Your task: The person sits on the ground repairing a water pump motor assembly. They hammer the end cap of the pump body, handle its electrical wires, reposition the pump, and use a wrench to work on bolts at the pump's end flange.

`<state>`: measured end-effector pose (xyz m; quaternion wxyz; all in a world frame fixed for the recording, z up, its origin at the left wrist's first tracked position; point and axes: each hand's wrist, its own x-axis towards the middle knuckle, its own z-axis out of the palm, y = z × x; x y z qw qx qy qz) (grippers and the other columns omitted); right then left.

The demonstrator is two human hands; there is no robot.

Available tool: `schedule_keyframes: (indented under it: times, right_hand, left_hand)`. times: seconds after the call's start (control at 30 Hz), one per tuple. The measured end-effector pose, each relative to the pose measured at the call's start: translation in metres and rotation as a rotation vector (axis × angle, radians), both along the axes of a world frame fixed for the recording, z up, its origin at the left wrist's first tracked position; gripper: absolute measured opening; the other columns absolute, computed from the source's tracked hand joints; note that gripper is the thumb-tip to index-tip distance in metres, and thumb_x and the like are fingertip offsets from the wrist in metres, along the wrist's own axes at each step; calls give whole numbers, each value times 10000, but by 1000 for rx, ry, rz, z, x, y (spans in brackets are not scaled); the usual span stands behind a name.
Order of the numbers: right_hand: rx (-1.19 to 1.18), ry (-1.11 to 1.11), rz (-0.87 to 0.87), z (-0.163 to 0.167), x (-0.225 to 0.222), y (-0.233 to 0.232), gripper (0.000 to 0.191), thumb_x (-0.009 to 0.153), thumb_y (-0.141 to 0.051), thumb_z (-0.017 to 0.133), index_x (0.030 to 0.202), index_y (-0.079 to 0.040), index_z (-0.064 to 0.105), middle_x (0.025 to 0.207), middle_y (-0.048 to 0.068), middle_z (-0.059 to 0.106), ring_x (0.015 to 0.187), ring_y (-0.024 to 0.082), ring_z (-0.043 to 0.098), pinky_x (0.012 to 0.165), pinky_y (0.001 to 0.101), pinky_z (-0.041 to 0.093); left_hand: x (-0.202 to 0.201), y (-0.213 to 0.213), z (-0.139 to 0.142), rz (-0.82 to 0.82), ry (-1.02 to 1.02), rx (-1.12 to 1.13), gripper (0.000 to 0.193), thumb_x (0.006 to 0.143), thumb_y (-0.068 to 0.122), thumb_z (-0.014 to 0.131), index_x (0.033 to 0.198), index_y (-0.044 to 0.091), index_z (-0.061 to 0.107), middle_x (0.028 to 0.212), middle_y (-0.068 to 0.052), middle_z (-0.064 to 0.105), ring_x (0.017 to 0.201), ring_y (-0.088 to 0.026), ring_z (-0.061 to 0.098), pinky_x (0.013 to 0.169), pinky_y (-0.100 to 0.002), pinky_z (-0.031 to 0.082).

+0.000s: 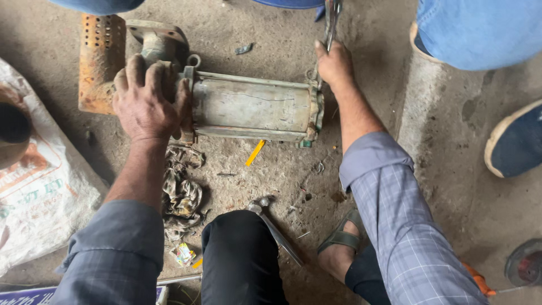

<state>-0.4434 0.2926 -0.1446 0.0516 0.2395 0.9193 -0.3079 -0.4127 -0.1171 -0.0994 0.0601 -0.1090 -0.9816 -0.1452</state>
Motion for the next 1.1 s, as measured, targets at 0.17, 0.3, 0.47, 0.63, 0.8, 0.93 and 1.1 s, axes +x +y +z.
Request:
schedule_keyframes:
  times: [0.17,0.3,0.47,0.63,0.8,0.93,1.1]
  right_hand:
    - [95,203,-403,17,-17,25,289,1006,-384,649,984,-96,649,842,23,692,718,132,699,596,338,585]
    - [-174,450,-332,53,29,26,285,1080,-329,561,1004,-58,605,721,39,645,615,150,667,551,342,536]
    - [-67,643,-98,62,77,-15,271,1157,-256,515,1032,-17,542,740,66,660,636,191,663,603,382,526]
    - [-7,700,-66,48,61,-16,195,1136,-209,536,1085,-23,564,767,76,670,672,201,701,613,392,551]
    - [55,380,23,6,31,-8,193,1111,-197,613,1108,-5,602,838,118,689,743,259,694,609,399,529]
    - [-325,-69,-246,-9,-3,4,226,1011,-219,661,1007,5,628,776,102,672,604,221,661,534,399,520]
    - [210,502,-281,12,6,32,261,1102,-250,625,1020,-9,681,803,107,735,678,226,709,639,418,533]
  left_hand:
    - [-3,1,4,-3,-10,-18,455,970,463,774,1299,168,668,1492,-166,502,1311,-421,497,966,-571,474]
    - [-1,4,14,33,-82,47,466,953,468,797,1325,211,680,1500,-150,506,1318,-427,490,986,-585,460]
    - [-4,7,15,19,-42,25,483,954,470,798,1333,197,677,1512,-158,507,1339,-431,481,1005,-584,450]
    - [-4,7,10,39,-60,27,484,957,468,797,1326,178,680,1517,-167,504,1329,-430,483,1003,-588,446]
    - [-4,5,13,9,-36,33,479,960,459,795,1331,183,673,1521,-167,505,1334,-434,485,1011,-582,451]
    - [-5,5,13,13,-53,77,418,996,453,797,1290,186,668,1522,-149,519,1354,-426,496,1021,-566,470]
    - [-5,4,13,55,-81,4,468,977,496,794,1330,211,677,1407,-121,557,1315,-408,513,990,-552,485]
